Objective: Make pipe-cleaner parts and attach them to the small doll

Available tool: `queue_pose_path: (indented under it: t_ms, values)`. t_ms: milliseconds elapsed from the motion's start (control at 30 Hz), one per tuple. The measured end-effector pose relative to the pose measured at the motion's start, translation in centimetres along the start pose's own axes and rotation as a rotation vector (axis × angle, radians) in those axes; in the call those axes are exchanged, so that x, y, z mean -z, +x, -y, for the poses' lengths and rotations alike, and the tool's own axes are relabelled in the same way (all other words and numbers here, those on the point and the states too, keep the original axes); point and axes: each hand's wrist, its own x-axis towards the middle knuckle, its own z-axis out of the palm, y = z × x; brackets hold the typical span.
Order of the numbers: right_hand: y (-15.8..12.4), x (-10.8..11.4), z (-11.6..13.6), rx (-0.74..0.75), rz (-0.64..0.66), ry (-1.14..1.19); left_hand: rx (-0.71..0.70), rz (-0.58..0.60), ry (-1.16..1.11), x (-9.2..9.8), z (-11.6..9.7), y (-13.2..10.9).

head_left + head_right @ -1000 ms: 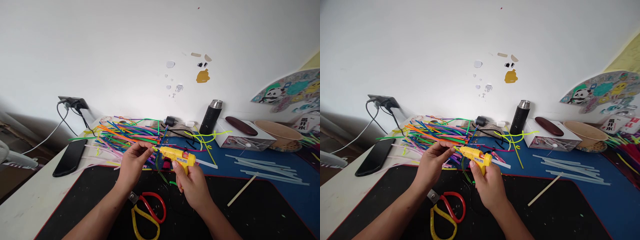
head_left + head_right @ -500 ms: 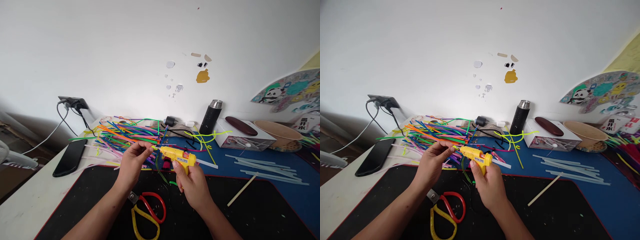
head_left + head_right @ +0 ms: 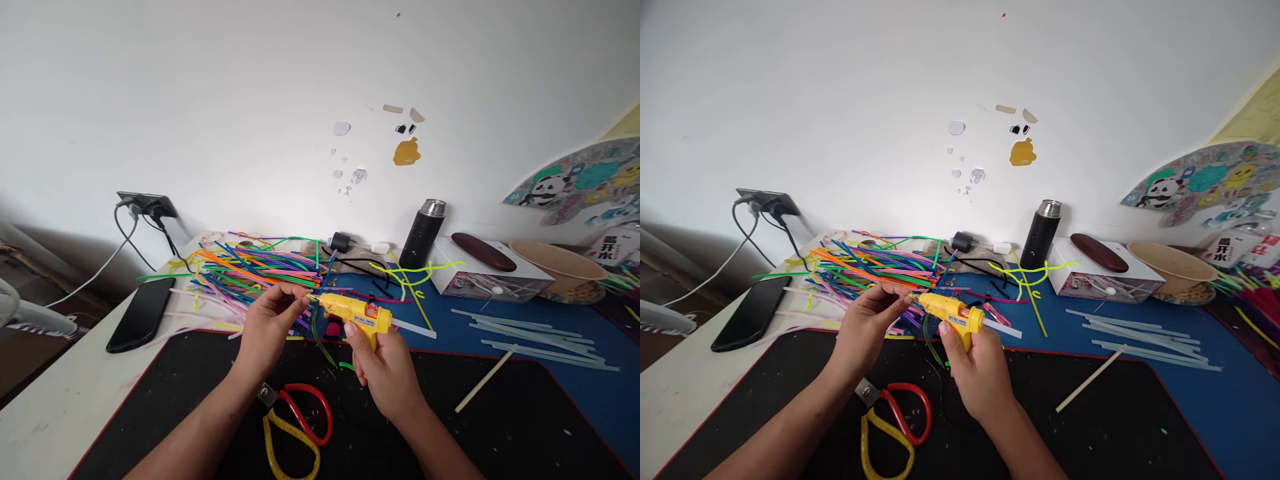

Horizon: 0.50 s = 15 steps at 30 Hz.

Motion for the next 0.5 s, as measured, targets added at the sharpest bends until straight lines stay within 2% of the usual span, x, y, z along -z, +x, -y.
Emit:
queue_pose_path:
  t_ms: [500]
  values:
    - [-0.07,-0.01,-0.31,0.002,-0.006,0.014,-0.002,-0.007,-0.015,0.02,0.10,0.08]
